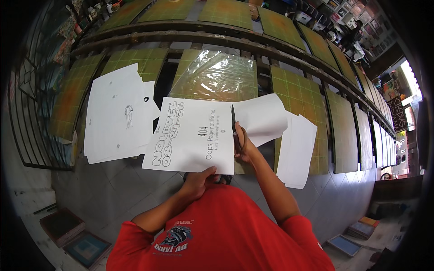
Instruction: The person cuts a stencil sheet using shears, organizes several sheets, and then applies adhesive tape to the edges of a stencil sheet before placing a screen frame over it.
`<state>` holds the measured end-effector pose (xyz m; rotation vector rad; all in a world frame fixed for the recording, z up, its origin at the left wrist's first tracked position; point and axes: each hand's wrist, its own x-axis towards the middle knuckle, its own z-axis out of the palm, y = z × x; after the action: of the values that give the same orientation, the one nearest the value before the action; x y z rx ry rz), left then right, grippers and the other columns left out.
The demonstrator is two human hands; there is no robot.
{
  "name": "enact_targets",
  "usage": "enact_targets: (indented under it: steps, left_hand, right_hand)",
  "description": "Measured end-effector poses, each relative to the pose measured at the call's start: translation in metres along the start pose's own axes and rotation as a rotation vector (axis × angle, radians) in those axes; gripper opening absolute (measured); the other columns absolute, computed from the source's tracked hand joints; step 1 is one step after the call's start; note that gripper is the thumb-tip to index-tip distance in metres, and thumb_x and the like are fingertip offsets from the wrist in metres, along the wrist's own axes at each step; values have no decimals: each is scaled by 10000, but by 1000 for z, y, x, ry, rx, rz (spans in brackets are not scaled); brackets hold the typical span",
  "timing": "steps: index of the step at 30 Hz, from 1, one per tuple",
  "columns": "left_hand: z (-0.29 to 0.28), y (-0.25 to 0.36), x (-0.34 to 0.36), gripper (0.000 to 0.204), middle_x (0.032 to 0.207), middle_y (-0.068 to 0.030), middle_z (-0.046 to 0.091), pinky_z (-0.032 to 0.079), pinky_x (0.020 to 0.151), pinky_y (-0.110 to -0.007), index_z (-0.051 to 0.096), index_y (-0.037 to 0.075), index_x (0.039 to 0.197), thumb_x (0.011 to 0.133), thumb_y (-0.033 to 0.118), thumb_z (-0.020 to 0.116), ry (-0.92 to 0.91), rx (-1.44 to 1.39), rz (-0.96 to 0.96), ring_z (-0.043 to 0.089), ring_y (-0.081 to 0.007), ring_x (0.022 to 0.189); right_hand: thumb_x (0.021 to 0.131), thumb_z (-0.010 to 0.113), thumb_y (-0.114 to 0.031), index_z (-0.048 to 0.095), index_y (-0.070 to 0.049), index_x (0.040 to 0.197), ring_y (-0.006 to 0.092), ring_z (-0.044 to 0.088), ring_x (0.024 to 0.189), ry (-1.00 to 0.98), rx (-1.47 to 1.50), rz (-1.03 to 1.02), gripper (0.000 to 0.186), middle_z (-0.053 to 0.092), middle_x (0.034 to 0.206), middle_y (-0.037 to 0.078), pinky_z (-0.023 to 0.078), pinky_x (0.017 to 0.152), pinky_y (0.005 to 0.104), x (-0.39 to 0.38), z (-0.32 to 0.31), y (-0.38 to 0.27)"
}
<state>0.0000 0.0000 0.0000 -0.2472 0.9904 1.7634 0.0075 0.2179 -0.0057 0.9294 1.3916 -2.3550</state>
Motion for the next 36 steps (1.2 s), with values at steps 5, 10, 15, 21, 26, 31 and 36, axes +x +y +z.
enact_targets:
  steps: [5, 10, 15, 21, 26, 31, 36]
  left_hand:
    - [-19, -2, 4, 170, 929, -62, 584, 518, 690, -299, 550, 37, 1024, 890, 132, 596, 42, 2, 20, 576, -158, 811]
    - [-9, -2, 10, 186, 956, -62, 580, 518, 687, -285, 545, 24, 1027, 877, 109, 613, 87, -144, 0, 579, -151, 803]
    - [-7, 8, 14, 181, 951, -53, 577, 517, 690, -228, 533, 13, 1026, 877, 80, 610, 90, -228, -20, 580, -137, 794]
    - [-6, 23, 17, 207, 1011, -49, 570, 501, 749, -230, 503, 34, 1096, 900, 60, 564, -10, -267, 72, 566, -121, 868]
    - [6, 41, 18, 180, 989, -61, 572, 532, 695, -205, 491, 30, 1093, 915, 24, 521, -49, -307, 159, 583, -114, 817]
    - [1, 57, 27, 205, 1015, -74, 571, 536, 696, -211, 472, 18, 1117, 917, 20, 518, -109, -339, 144, 587, -129, 829]
    - [-1, 62, 29, 217, 1013, -85, 574, 540, 703, -216, 464, 11, 1127, 920, 32, 523, -132, -329, 103, 588, -132, 825]
  right_hand:
    - [855, 288, -739, 545, -87, 897, 104, 447, 417, 89, 280, 58, 702, 459, 545, -10, 320, 351, 216, -17, 26, 18]
    - [762, 267, -843, 597, -6, 992, 157, 520, 553, -250, 404, 249, 929, 546, 679, 37, 454, 517, 297, -60, 11, 24]
    - [782, 210, -833, 582, -37, 890, 154, 481, 571, -201, 379, 329, 884, 511, 666, 27, 434, 549, 288, -85, 39, 12]
    - [720, 279, -875, 612, 17, 957, 168, 535, 645, -232, 319, 389, 980, 564, 751, 45, 475, 638, 328, -132, 34, 26]
    - [733, 239, -870, 615, 25, 999, 163, 565, 673, -271, 318, 288, 1006, 572, 764, 52, 485, 632, 322, -161, 21, 16]
    - [726, 223, -875, 595, 17, 978, 155, 560, 638, -157, 83, 71, 998, 570, 763, 60, 499, 609, 342, -156, 21, 19]
    - [847, 259, -753, 524, -9, 873, 160, 514, 549, 45, 9, 67, 790, 507, 670, 47, 452, 512, 291, -106, 33, 38]
